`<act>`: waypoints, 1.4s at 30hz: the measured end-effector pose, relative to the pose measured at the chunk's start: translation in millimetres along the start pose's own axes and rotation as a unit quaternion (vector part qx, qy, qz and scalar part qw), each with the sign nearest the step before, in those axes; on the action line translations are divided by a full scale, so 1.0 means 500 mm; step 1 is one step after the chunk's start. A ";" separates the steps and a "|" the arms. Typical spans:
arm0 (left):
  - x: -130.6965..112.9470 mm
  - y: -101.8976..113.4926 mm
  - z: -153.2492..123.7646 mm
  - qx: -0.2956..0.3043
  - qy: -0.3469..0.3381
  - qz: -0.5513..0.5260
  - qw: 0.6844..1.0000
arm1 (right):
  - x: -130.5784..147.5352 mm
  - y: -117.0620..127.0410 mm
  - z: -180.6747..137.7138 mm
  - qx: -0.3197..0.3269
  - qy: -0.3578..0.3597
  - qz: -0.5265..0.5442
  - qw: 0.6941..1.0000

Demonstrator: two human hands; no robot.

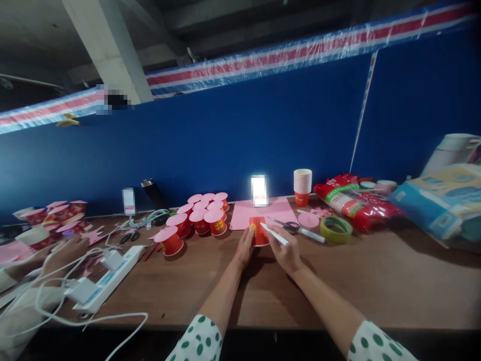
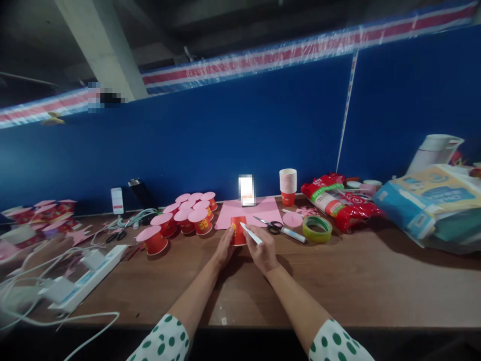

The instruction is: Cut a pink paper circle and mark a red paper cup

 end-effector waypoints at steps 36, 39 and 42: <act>0.003 0.005 0.004 -0.003 -0.006 0.016 1.000 | 0.004 -0.001 -0.001 -0.001 0.005 -0.004 1.000; 0.002 0.005 0.003 -0.009 -0.004 0.021 1.000 | 0.004 -0.003 0.000 0.004 0.007 -0.001 1.000; 0.001 0.003 0.001 -0.012 -0.002 0.020 1.000 | 0.005 -0.004 -0.001 0.004 0.010 0.005 1.000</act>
Point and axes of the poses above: each hand's wrist, its own z-axis towards the middle knuckle, its own y-axis out of the back of the hand, x = y × z, the point moved 5 cm from there along z, towards the middle knuckle, and after that the axes turned 8 degrees about y, right-handed, at the moved point
